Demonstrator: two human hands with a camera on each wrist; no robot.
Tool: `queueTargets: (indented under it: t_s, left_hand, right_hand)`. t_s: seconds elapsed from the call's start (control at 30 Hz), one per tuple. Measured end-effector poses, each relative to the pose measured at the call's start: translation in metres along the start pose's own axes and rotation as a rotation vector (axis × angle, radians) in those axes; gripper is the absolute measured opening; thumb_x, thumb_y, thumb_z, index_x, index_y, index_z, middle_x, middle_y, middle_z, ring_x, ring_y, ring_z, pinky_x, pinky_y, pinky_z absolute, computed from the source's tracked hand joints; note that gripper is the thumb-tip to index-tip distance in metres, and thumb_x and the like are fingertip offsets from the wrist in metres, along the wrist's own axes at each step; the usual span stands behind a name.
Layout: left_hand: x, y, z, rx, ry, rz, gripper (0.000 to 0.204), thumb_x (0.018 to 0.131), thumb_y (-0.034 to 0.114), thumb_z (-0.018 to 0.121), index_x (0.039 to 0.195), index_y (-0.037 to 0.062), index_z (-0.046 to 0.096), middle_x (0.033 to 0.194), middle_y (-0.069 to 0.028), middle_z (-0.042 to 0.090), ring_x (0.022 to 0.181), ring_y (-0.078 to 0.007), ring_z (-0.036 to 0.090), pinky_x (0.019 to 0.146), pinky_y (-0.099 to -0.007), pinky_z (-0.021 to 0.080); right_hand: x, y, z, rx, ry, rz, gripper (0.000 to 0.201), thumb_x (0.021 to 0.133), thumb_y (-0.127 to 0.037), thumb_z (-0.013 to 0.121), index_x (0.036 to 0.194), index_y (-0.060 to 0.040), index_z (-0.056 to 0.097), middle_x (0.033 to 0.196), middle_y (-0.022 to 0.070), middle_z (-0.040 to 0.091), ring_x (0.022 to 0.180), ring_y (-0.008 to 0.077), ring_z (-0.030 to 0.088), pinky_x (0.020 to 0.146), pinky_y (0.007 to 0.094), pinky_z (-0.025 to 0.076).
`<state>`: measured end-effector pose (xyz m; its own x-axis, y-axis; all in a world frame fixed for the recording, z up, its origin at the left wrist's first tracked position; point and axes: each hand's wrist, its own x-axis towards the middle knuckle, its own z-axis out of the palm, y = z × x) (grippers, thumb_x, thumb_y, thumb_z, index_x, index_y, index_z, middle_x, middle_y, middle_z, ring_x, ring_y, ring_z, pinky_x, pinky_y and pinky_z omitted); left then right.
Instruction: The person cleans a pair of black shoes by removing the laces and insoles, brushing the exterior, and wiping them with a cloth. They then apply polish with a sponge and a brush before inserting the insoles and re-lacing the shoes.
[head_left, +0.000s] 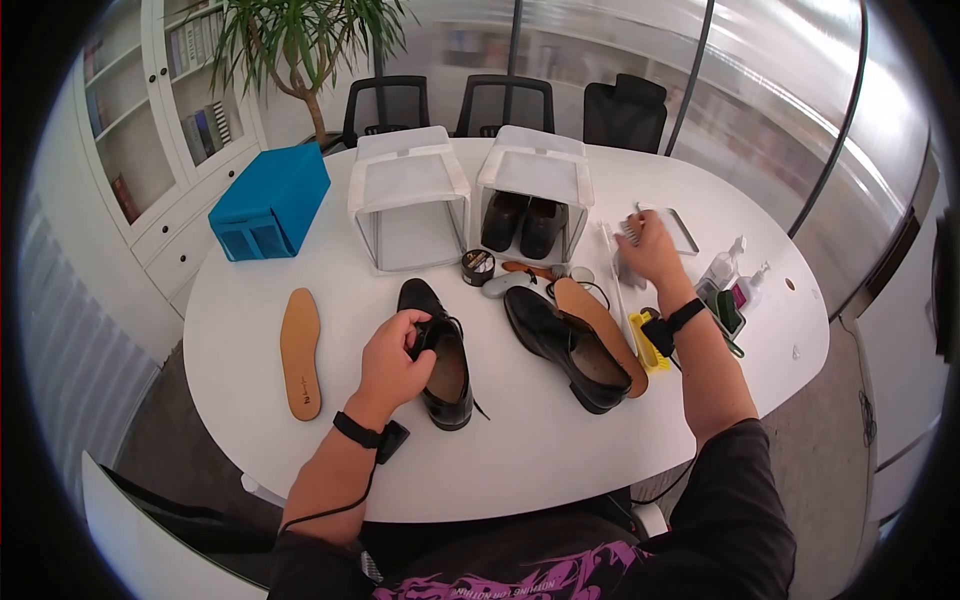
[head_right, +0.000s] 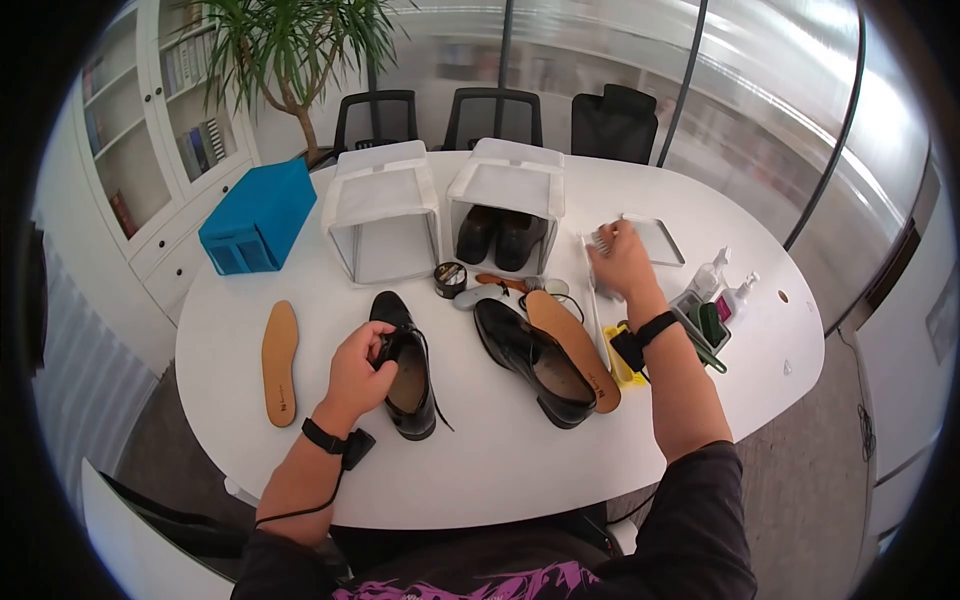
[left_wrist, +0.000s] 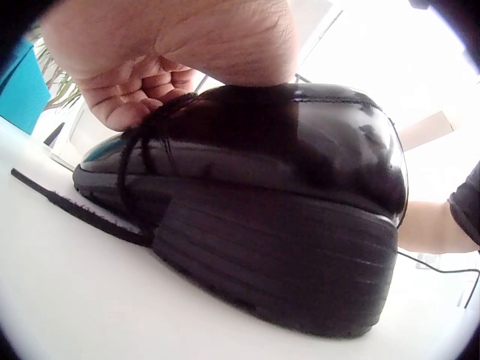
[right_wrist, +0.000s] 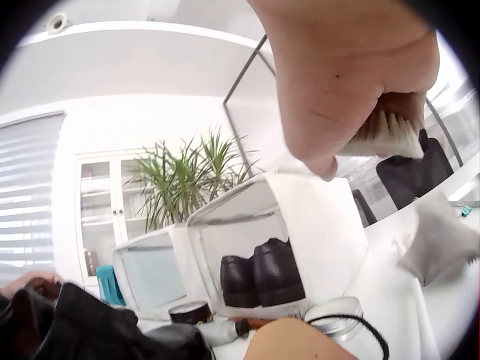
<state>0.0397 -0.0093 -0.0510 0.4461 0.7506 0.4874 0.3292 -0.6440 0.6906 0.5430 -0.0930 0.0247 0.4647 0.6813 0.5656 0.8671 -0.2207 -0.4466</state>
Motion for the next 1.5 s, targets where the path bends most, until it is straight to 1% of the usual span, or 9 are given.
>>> queueTargets:
  t_s: [0.27,0.63,0.73,0.77,0.8,0.87,1.0,1.1,1.5]
  left_hand:
    - [0.002,0.002,-0.002,-0.006,-0.011,0.002,0.047,0.082,0.008,0.077,0.129,0.0097,0.073,0.086,-0.0039,0.058,0.074,-0.0221,0.060,0.070,-0.0373,0.053]
    - [0.001,0.005,-0.004,-0.011,-0.018,-0.012,0.047,0.083,0.009,0.076,0.129,0.0099,0.073,0.086,-0.0043,0.059,0.078,-0.0237,0.062,0.073,-0.0384,0.055]
    - [0.001,0.004,-0.003,0.009,-0.015,-0.007,0.047,0.083,0.009,0.076,0.129,0.0100,0.073,0.087,-0.0046,0.059,0.079,-0.0239,0.063,0.074,-0.0388,0.055]
    - [0.001,0.005,-0.004,0.008,-0.010,-0.004,0.047,0.083,0.009,0.076,0.129,0.0100,0.073,0.087,-0.0046,0.059,0.079,-0.0239,0.063,0.074,-0.0388,0.055]
    - [0.001,0.006,-0.005,0.014,-0.023,-0.026,0.047,0.083,0.010,0.077,0.129,0.0100,0.073,0.087,-0.0047,0.060,0.080,-0.0242,0.063,0.074,-0.0389,0.055]
    - [0.001,0.007,-0.005,0.022,-0.033,-0.047,0.047,0.083,0.010,0.077,0.129,0.0100,0.073,0.087,-0.0048,0.060,0.080,-0.0245,0.063,0.075,-0.0391,0.056]
    - [0.000,0.006,-0.003,0.014,-0.021,-0.029,0.046,0.083,0.011,0.076,0.129,0.0100,0.073,0.087,-0.0044,0.060,0.080,-0.0248,0.063,0.075,-0.0389,0.056]
    - [0.001,0.006,-0.004,0.011,-0.028,-0.038,0.046,0.083,0.011,0.076,0.129,0.0099,0.073,0.087,-0.0041,0.060,0.080,-0.0245,0.063,0.075,-0.0389,0.056]
    - [0.000,0.009,-0.008,0.012,-0.037,-0.049,0.043,0.084,0.011,0.076,0.127,0.0104,0.073,0.087,-0.0038,0.061,0.079,-0.0237,0.064,0.073,-0.0387,0.055]
  right_hand:
    - [-0.024,0.008,0.052,-0.188,-0.537,0.108,0.075,0.085,-0.040,0.088,0.137,0.0110,0.069,0.124,0.0330,0.080,0.120,0.0485,0.078,0.105,0.0497,0.062]
    - [-0.057,-0.023,0.023,-0.111,-0.679,0.087,0.059,0.090,-0.035,0.087,0.129,0.0082,0.075,0.104,0.0251,0.083,0.092,0.0353,0.084,0.083,0.0439,0.066]
    - [-0.041,-0.023,0.020,0.061,-0.620,0.192,0.056,0.094,-0.034,0.087,0.128,0.0085,0.075,0.100,0.0208,0.083,0.082,0.0301,0.082,0.075,0.0408,0.065]
    - [-0.036,-0.039,0.004,0.096,-0.654,0.321,0.069,0.096,-0.042,0.087,0.139,0.0101,0.071,0.122,0.0269,0.083,0.116,0.0389,0.081,0.101,0.0479,0.063]
    - [-0.033,-0.032,0.010,0.095,-0.650,0.317,0.069,0.096,-0.042,0.087,0.139,0.0101,0.071,0.122,0.0269,0.083,0.116,0.0389,0.081,0.101,0.0479,0.063]
    - [-0.028,-0.007,0.032,0.012,-0.423,0.045,0.074,0.100,-0.045,0.086,0.146,0.0095,0.066,0.134,0.0283,0.078,0.122,0.0397,0.078,0.105,0.0481,0.061]
    - [-0.025,0.007,0.049,-0.161,-0.527,-0.222,0.068,0.104,-0.042,0.083,0.151,0.0025,0.064,0.145,0.0301,0.066,0.135,0.0459,0.066,0.116,0.0504,0.055]
    - [-0.022,0.012,0.061,-0.196,-0.563,-0.172,0.061,0.106,-0.042,0.082,0.146,0.0007,0.064,0.146,0.0290,0.061,0.140,0.0469,0.059,0.120,0.0503,0.052]
    - [-0.023,0.019,0.073,-0.168,-0.379,-0.187,0.049,0.110,-0.037,0.078,0.138,0.0002,0.061,0.134,0.0316,0.064,0.124,0.0512,0.066,0.108,0.0564,0.056]
